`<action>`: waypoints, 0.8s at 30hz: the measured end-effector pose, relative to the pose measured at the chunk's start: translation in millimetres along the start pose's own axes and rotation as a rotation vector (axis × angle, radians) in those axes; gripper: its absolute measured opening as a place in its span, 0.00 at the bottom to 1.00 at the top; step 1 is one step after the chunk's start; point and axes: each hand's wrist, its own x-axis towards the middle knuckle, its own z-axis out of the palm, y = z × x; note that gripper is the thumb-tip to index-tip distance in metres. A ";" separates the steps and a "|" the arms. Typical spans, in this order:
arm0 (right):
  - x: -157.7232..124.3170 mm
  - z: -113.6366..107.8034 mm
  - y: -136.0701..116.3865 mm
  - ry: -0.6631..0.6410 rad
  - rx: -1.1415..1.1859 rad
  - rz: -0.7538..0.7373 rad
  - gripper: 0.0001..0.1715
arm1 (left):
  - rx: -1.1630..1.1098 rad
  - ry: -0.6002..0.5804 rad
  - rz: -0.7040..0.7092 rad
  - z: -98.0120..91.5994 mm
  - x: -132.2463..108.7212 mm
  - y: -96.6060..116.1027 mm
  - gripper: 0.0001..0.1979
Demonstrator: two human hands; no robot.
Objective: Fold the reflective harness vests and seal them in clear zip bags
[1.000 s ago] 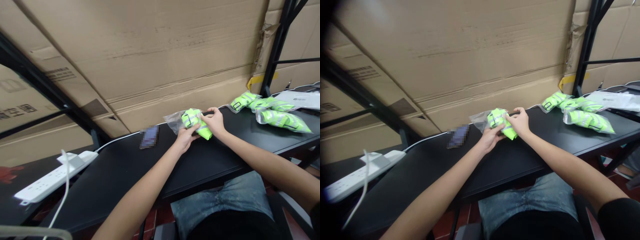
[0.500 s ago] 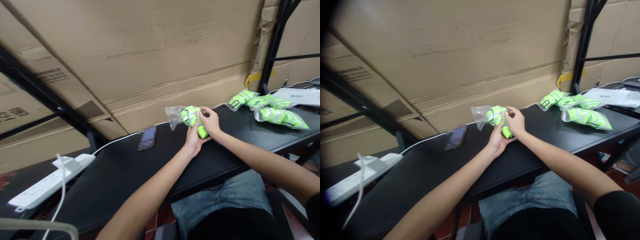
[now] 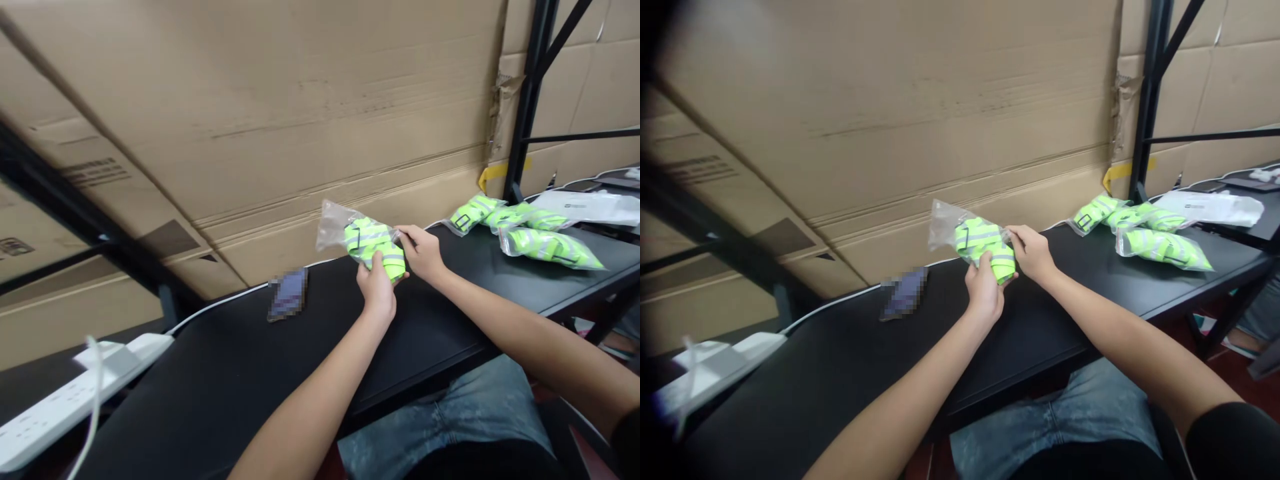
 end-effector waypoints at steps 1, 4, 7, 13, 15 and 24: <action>-0.6 -2.3 0.4 -0.040 -0.032 -0.049 0.13 | 0.003 0.023 -0.003 0.0 2.0 3.3 0.07; -4.6 -3.4 -2.5 -0.189 -0.071 -0.117 0.11 | -0.019 0.109 -0.039 -1.2 7.8 12.7 0.05; -8.3 0.5 -7.2 -0.335 -0.061 -0.099 0.10 | -0.030 0.149 -0.123 -5.6 13.0 20.6 0.07; -6.8 -6.0 -8.4 -0.522 -0.099 0.019 0.12 | 0.031 -0.052 -0.341 -14.6 16.9 27.9 0.13; -5.8 -9.7 -9.5 -0.547 -0.155 0.078 0.13 | 0.080 -0.100 -0.380 -14.9 16.4 26.4 0.14; -8.9 0.2 -9.2 -0.535 -0.232 0.117 0.16 | 0.059 -0.156 -0.281 -15.3 16.6 20.3 0.12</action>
